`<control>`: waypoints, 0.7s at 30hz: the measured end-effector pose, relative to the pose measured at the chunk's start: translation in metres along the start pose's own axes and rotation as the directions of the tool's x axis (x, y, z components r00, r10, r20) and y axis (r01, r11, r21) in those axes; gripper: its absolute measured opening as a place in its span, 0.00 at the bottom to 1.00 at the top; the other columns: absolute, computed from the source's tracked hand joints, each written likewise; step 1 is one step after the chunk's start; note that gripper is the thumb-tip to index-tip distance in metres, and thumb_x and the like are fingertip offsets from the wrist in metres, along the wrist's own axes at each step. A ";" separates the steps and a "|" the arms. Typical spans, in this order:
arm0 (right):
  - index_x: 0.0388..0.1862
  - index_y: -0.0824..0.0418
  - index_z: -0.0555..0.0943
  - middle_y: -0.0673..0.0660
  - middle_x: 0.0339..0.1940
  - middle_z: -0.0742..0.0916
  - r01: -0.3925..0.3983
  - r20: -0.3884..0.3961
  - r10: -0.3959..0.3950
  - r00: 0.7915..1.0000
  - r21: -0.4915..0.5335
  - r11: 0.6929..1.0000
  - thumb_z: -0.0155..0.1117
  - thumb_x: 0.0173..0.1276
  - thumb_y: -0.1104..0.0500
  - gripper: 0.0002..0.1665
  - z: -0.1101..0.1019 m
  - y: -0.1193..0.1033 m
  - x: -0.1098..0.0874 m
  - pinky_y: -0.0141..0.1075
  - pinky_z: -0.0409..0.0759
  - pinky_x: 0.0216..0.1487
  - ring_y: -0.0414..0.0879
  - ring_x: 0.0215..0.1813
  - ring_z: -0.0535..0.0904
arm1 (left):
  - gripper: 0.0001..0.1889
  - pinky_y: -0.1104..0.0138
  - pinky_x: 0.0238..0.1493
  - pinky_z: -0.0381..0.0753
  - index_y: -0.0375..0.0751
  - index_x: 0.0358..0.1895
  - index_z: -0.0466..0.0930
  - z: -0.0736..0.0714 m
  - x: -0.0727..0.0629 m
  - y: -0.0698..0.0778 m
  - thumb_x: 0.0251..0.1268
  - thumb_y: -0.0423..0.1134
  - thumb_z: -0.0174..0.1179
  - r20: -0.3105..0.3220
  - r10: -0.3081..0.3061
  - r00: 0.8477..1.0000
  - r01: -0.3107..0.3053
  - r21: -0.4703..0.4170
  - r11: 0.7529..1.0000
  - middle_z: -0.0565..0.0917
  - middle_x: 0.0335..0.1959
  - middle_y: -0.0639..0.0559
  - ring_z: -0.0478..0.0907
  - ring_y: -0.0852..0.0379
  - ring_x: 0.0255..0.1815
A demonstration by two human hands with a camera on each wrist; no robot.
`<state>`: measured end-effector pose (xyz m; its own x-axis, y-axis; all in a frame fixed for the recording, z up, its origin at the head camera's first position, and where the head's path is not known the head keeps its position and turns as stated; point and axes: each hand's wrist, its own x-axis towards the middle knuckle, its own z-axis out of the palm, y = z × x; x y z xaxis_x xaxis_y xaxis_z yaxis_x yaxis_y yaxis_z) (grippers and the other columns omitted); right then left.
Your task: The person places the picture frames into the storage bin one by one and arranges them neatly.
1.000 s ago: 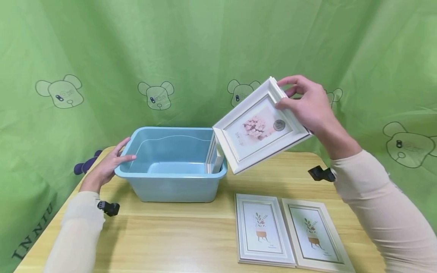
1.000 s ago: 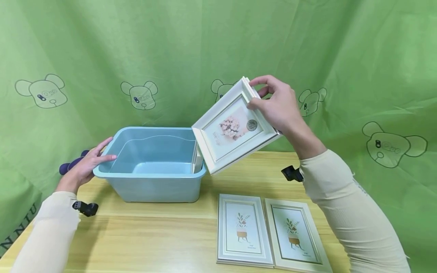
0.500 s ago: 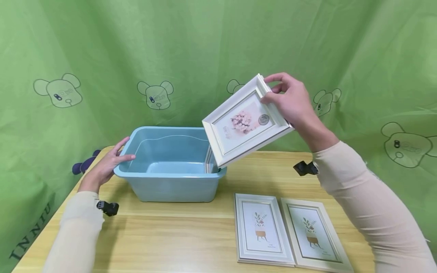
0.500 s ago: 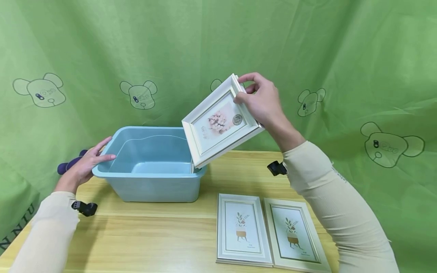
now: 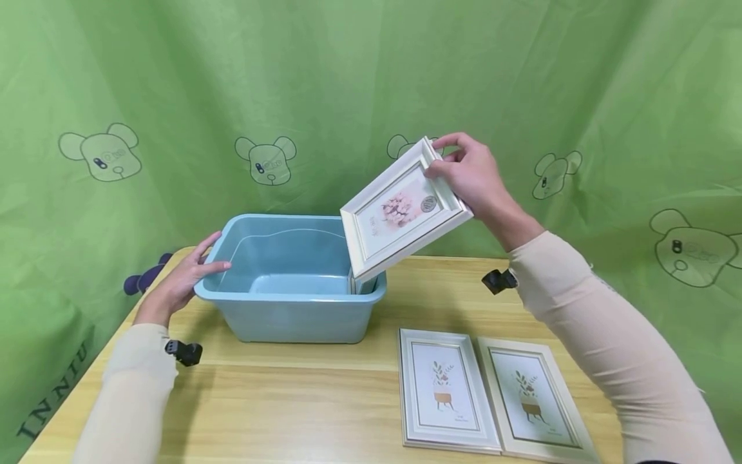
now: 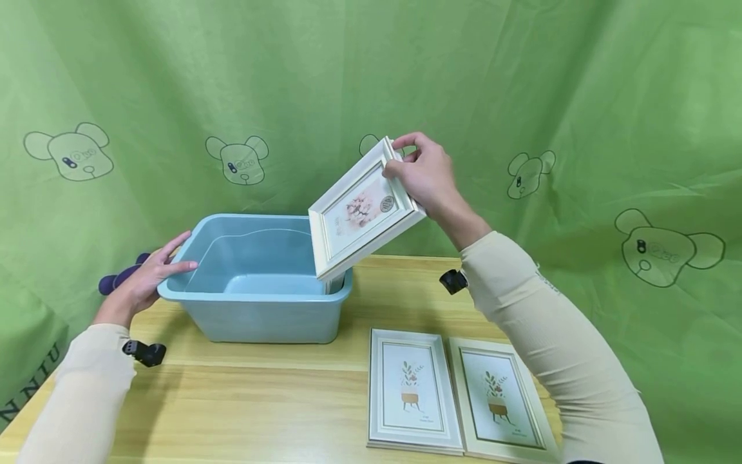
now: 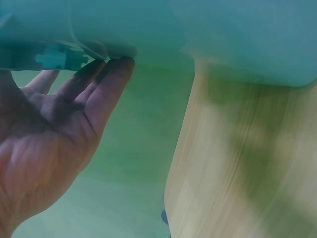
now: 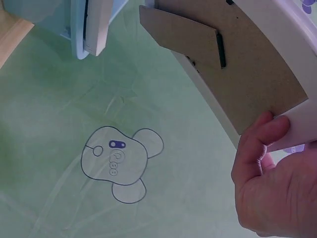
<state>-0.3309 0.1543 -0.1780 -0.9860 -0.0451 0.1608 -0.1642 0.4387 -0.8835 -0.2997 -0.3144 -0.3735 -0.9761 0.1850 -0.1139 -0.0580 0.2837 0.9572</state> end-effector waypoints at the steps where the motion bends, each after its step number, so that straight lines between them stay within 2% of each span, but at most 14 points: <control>1: 0.64 0.55 0.71 0.54 0.42 0.78 -0.001 0.005 0.001 1.000 0.002 1.000 0.63 0.63 0.64 0.30 0.002 0.001 0.001 0.40 0.88 0.38 0.47 0.38 0.81 | 0.47 0.59 0.55 0.82 0.61 0.78 0.28 0.000 0.000 0.000 0.70 0.45 0.57 0.000 -0.001 1.000 0.001 0.003 1.000 0.46 0.77 0.30 0.63 0.33 0.69; 8: 0.63 0.56 0.70 0.55 0.40 0.77 0.005 0.025 -0.004 1.000 -0.006 1.000 0.63 0.61 0.64 0.30 0.012 0.002 0.008 0.40 0.88 0.36 0.46 0.35 0.82 | 0.47 0.60 0.55 0.82 0.61 0.78 0.28 0.001 0.000 0.000 0.70 0.46 0.57 0.003 -0.001 1.000 0.001 0.003 1.000 0.46 0.77 0.30 0.62 0.32 0.70; 10: 0.64 0.56 0.70 0.55 0.40 0.77 0.006 0.030 -0.005 1.000 -0.004 1.000 0.64 0.61 0.64 0.30 0.014 0.001 0.009 0.40 0.88 0.36 0.47 0.34 0.82 | 0.47 0.60 0.54 0.83 0.61 0.78 0.29 0.001 0.000 0.000 0.70 0.46 0.57 0.004 -0.001 1.000 0.001 -0.001 1.000 0.46 0.77 0.30 0.67 0.37 0.67; 12: 0.64 0.56 0.70 0.55 0.41 0.78 0.006 0.029 -0.005 1.000 -0.013 1.000 0.64 0.61 0.64 0.31 0.017 0.000 0.011 0.40 0.88 0.36 0.47 0.35 0.82 | 0.47 0.61 0.53 0.83 0.61 0.78 0.29 0.000 0.000 -0.001 0.70 0.45 0.57 0.004 -0.001 1.000 0.001 -0.007 1.000 0.46 0.77 0.29 0.74 0.47 0.61; 15: 0.64 0.55 0.71 0.54 0.41 0.78 0.003 0.018 -0.003 1.000 -0.049 0.999 0.65 0.61 0.63 0.31 0.021 -0.001 0.015 0.39 0.88 0.36 0.46 0.35 0.82 | 0.47 0.63 0.52 0.84 0.61 0.78 0.29 0.000 0.000 -0.001 0.70 0.45 0.56 0.008 0.001 1.000 -0.001 -0.016 1.000 0.46 0.77 0.29 0.76 0.59 0.53; 21: 0.64 0.55 0.71 0.55 0.41 0.79 -0.003 0.022 0.006 1.000 -0.119 0.993 0.65 0.61 0.60 0.30 0.032 -0.001 0.022 0.37 0.88 0.36 0.47 0.35 0.82 | 0.47 0.65 0.49 0.84 0.61 0.78 0.29 0.001 -0.001 0.000 0.70 0.45 0.57 0.010 0.003 1.000 -0.002 -0.024 1.000 0.45 0.77 0.29 0.77 0.63 0.49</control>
<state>-0.3535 0.1244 -0.1878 -0.9874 -0.0621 0.1457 -0.1559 0.5424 -0.8255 -0.2985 -0.3140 -0.3739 -0.9741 0.1951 -0.1141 -0.0607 0.2602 0.9636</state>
